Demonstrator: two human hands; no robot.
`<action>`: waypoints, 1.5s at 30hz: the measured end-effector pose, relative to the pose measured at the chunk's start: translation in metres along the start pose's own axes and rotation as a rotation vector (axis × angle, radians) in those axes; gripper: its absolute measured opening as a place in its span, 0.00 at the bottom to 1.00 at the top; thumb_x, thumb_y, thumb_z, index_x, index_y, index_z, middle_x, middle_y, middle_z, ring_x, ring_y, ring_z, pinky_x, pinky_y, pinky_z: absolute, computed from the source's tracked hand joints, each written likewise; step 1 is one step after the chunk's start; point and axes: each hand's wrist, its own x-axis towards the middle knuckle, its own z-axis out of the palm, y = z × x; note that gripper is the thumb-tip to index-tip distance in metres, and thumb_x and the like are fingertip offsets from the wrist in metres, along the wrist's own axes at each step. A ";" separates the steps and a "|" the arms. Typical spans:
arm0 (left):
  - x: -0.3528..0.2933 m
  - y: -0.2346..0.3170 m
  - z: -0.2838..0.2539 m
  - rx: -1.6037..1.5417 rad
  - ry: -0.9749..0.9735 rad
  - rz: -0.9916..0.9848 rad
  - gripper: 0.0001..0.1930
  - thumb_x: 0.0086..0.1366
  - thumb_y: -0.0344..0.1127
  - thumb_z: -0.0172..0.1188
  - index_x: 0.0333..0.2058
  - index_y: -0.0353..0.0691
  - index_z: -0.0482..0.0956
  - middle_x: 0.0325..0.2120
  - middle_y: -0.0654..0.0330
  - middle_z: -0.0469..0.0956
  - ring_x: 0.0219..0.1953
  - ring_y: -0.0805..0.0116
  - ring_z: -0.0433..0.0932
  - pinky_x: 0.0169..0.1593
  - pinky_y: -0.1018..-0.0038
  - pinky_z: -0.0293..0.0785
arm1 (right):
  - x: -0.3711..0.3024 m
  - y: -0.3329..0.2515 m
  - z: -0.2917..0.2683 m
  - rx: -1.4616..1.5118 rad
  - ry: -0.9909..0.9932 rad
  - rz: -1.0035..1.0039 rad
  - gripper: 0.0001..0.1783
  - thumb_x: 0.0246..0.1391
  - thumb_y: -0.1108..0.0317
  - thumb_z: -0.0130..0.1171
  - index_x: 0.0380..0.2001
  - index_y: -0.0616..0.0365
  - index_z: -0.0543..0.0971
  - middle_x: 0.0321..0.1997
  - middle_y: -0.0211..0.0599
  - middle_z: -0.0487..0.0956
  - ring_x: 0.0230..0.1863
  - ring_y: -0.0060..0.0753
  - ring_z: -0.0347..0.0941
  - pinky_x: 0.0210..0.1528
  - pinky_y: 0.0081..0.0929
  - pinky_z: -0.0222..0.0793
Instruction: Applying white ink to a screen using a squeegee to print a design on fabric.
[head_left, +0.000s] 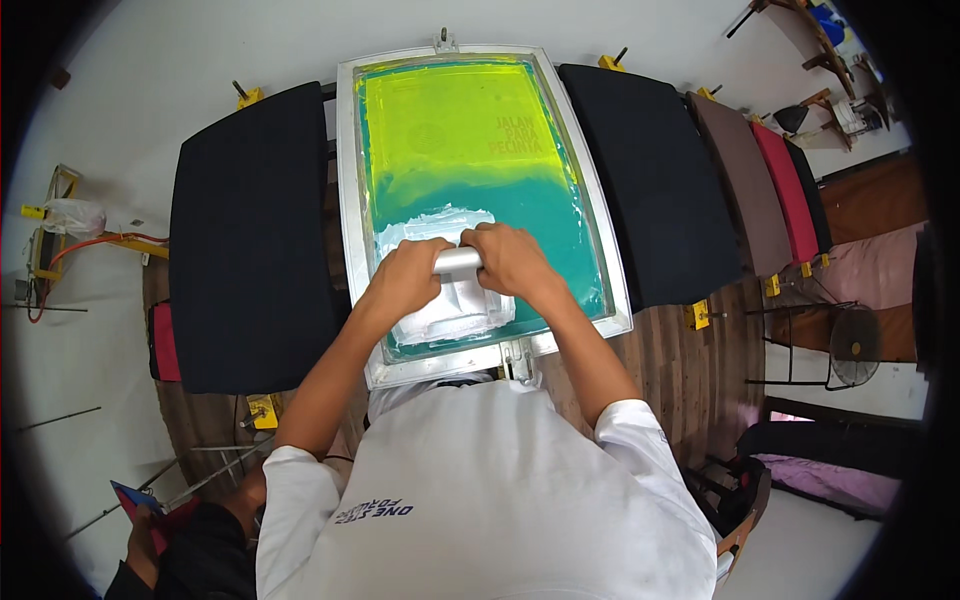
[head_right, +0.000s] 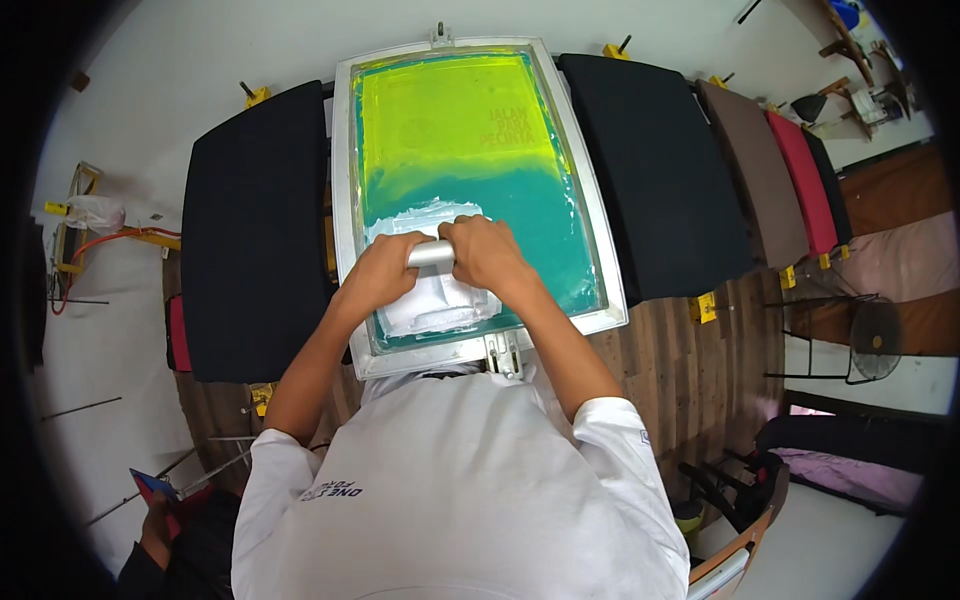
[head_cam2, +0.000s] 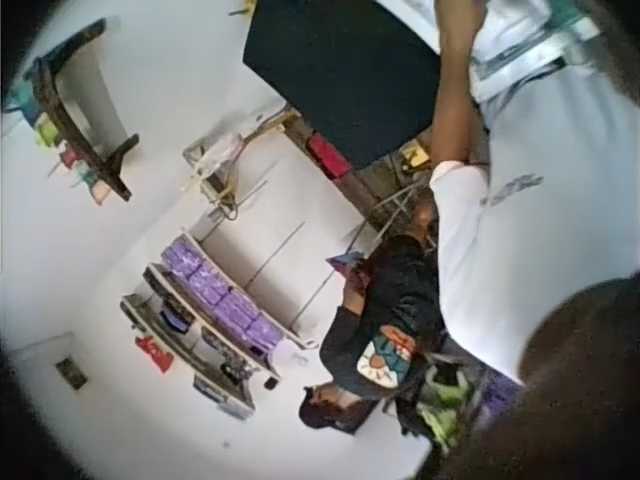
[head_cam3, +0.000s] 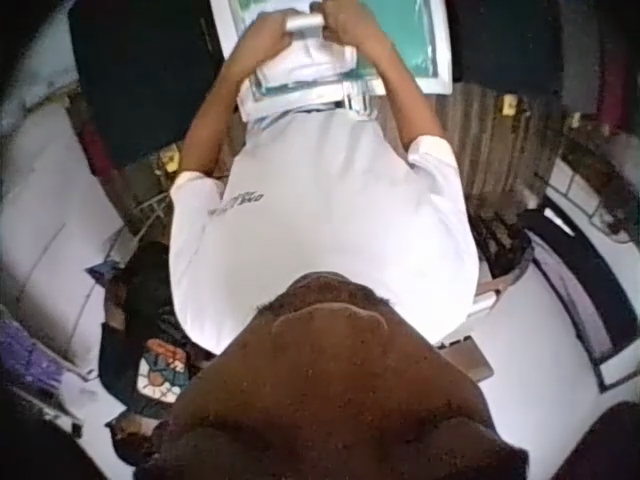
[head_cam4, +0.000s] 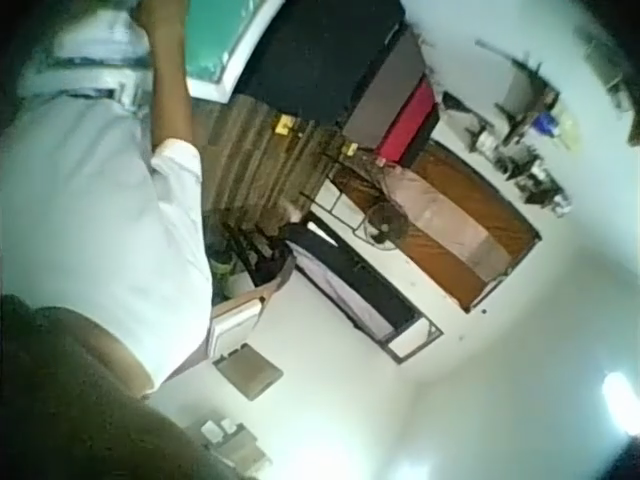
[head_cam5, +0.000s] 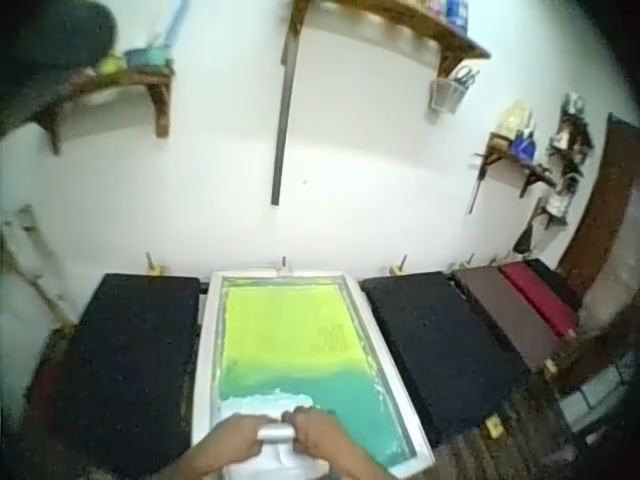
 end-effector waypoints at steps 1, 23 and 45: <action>0.005 -0.007 0.005 -0.016 0.006 0.028 0.20 0.53 0.20 0.57 0.46 0.40 0.82 0.35 0.42 0.82 0.41 0.42 0.81 0.48 0.55 0.77 | 0.003 0.004 0.004 0.002 0.010 0.018 0.17 0.37 0.78 0.62 0.35 0.56 0.80 0.36 0.43 0.81 0.42 0.53 0.78 0.42 0.47 0.75; -0.029 -0.003 0.002 0.006 0.186 0.028 0.19 0.51 0.16 0.55 0.42 0.34 0.82 0.32 0.43 0.82 0.39 0.43 0.81 0.47 0.55 0.76 | 0.000 -0.015 0.014 0.036 0.001 -0.068 0.18 0.38 0.78 0.61 0.38 0.57 0.80 0.38 0.43 0.81 0.43 0.52 0.77 0.43 0.46 0.75; -0.026 -0.012 0.011 0.096 0.215 0.110 0.23 0.49 0.15 0.57 0.47 0.32 0.79 0.42 0.43 0.81 0.44 0.43 0.80 0.50 0.55 0.77 | -0.003 -0.011 0.026 -0.004 0.122 -0.053 0.19 0.36 0.77 0.65 0.37 0.54 0.79 0.38 0.39 0.80 0.43 0.51 0.76 0.42 0.46 0.74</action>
